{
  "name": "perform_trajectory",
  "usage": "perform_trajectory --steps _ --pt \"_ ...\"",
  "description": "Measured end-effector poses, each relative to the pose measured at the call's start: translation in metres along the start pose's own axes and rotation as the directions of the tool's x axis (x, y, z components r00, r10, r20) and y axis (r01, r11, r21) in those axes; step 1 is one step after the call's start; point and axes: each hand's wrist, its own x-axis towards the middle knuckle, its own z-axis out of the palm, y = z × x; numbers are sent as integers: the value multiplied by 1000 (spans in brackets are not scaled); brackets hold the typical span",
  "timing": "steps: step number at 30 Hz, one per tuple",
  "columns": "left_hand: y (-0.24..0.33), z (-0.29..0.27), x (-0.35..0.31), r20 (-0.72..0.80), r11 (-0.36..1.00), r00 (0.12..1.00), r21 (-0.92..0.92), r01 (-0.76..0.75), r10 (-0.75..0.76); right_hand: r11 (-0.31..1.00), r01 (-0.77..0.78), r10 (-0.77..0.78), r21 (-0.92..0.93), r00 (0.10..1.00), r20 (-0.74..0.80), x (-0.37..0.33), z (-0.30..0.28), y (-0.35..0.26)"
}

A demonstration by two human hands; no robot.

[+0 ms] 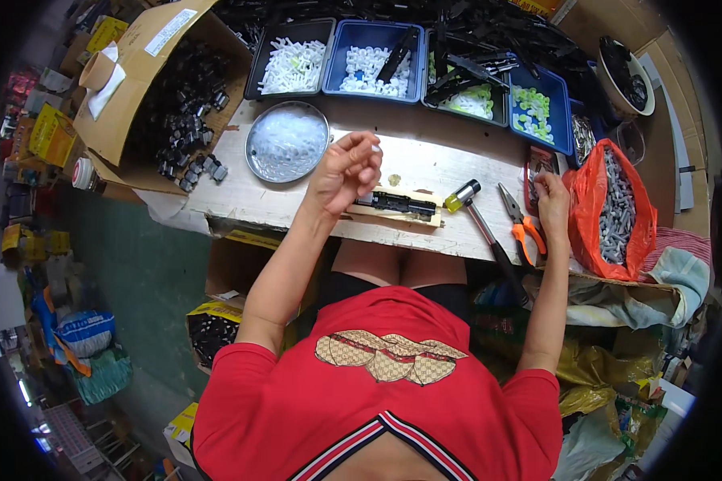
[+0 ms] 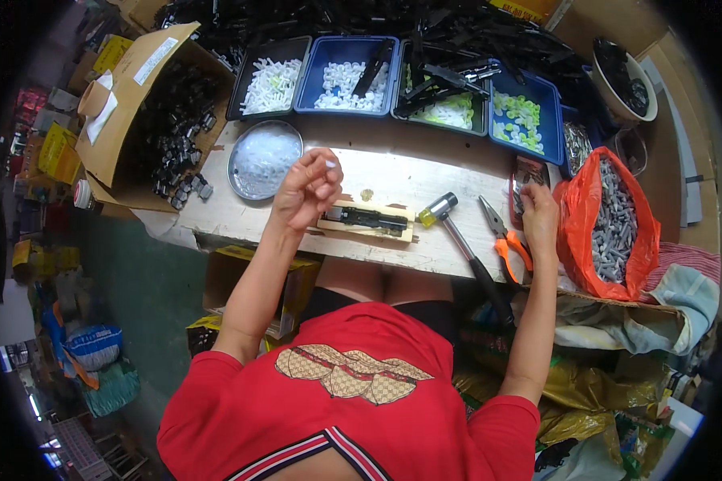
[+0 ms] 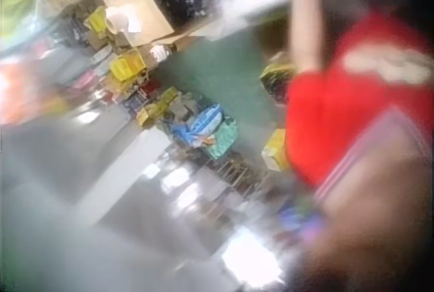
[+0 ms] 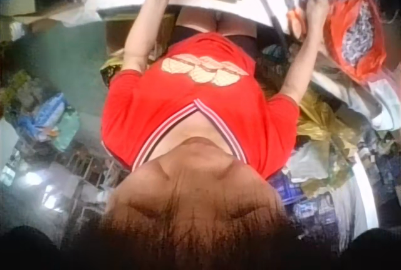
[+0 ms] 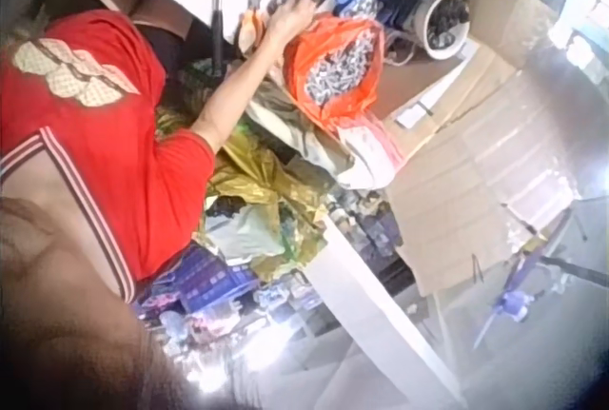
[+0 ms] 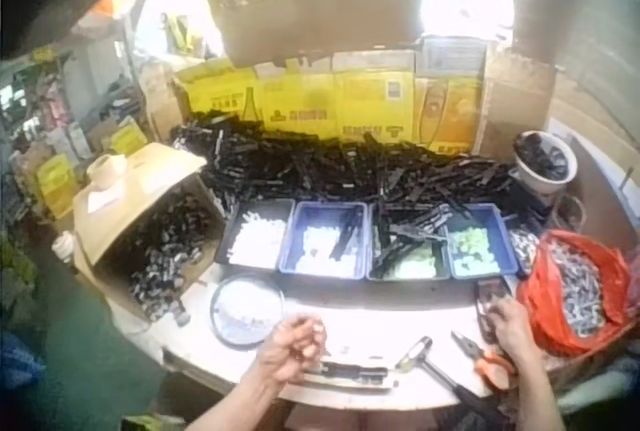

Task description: The recorder is assembling small plastic and metal components using a wooden jig, a hammer, and pliers at a workbench.

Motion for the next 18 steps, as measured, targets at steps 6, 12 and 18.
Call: perform_trajectory --steps 6,12,18 --pt "-16 -5 -25 -16 999 1000 35 25 -24 999 33 -32 20 998 -59 -2 -3 3" --pt "-25 1 -35 -121 958 993 281 47 -13 966 -25 58 257 991 -121 -5 -2 -26" --pt "-36 13 -42 -71 923 997 378 67 -44 517 -233 -75 824 946 315 -31 32 -158"
